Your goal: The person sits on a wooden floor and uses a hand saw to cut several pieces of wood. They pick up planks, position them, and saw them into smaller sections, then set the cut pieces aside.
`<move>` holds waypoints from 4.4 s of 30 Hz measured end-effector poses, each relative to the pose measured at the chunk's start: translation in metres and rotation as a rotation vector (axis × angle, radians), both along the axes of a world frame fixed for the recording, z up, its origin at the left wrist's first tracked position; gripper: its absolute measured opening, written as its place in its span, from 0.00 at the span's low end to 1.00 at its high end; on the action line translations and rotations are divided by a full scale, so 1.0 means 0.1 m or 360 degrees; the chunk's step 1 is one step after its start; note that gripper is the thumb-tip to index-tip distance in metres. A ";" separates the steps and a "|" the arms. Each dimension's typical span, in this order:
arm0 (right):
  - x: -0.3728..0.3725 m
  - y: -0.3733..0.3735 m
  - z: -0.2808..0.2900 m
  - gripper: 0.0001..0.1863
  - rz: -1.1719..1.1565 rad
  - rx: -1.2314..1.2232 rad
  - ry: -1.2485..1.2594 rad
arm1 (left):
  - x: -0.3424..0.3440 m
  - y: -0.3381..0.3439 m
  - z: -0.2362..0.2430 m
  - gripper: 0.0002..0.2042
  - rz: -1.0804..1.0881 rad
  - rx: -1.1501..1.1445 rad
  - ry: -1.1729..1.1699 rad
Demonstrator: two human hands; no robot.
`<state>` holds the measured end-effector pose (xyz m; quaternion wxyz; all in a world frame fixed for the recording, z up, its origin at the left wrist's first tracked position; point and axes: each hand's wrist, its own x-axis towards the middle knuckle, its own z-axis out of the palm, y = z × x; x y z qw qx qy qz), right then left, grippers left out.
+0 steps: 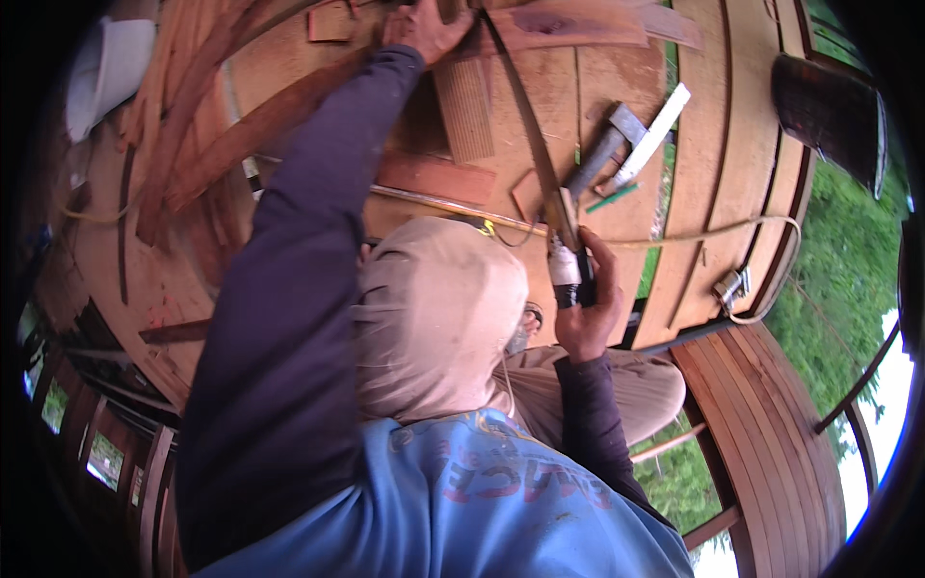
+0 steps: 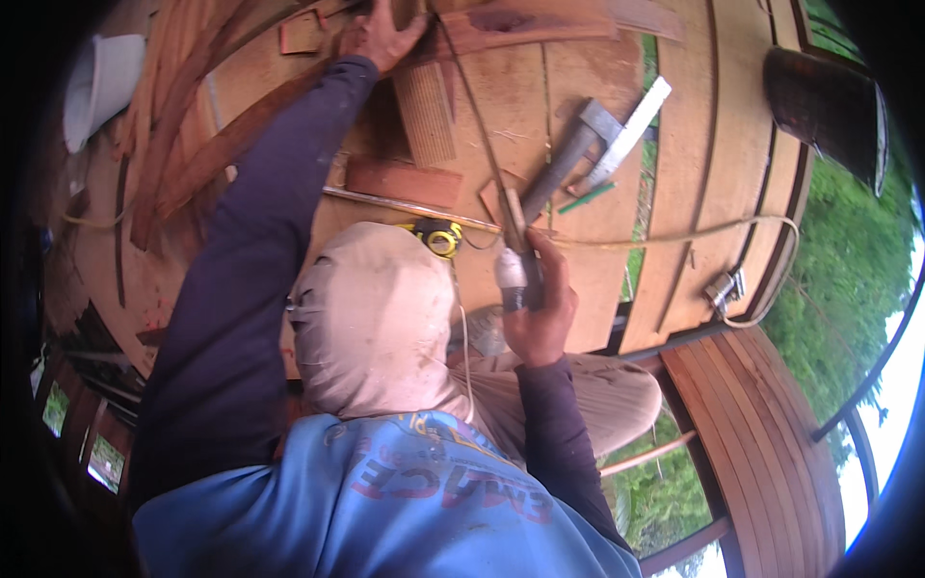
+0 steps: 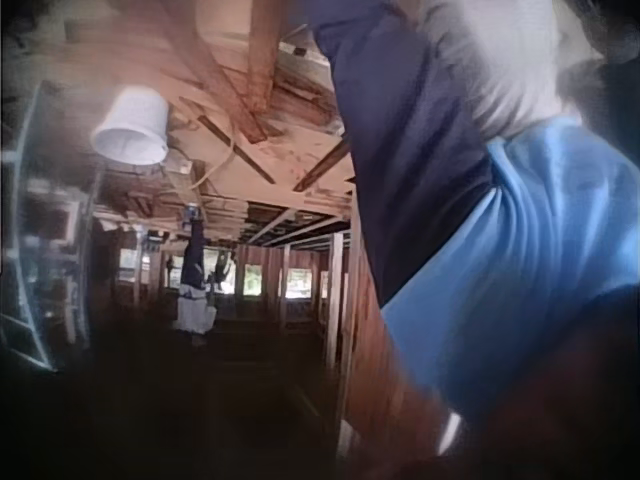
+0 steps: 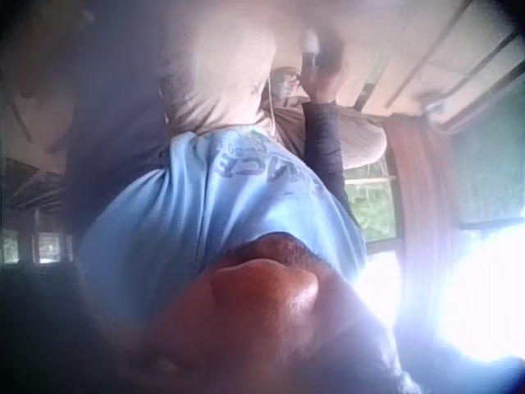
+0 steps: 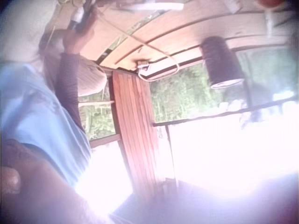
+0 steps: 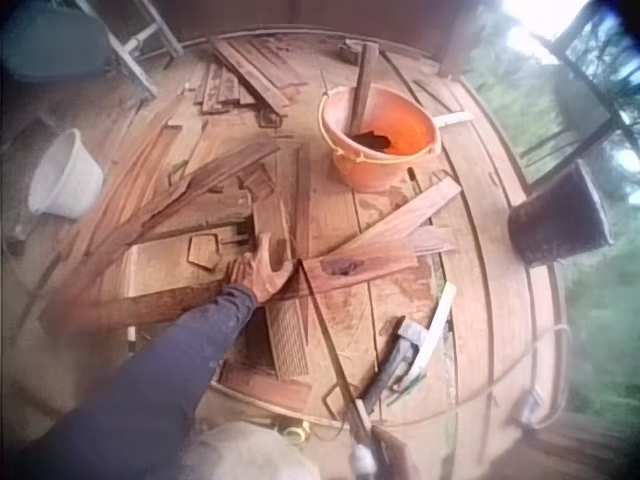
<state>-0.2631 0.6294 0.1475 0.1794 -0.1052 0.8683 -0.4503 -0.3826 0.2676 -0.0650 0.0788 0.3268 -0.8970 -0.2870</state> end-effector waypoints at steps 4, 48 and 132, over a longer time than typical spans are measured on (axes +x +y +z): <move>0.11 -0.06 0.00 0.25 -0.0178 -0.0185 -0.0164 | -0.03 0.02 0.28 0.39 -0.0116 0.0012 -0.0052; 0.22 -0.14 0.00 0.31 -0.0120 0.0032 -0.0145 | 0.72 -0.53 0.38 0.43 -0.0157 0.0040 -0.0405; -0.43 -0.60 0.10 0.30 0.0322 0.0130 0.0123 | 0.43 -0.24 0.08 0.29 0.0124 -0.0236 -0.0363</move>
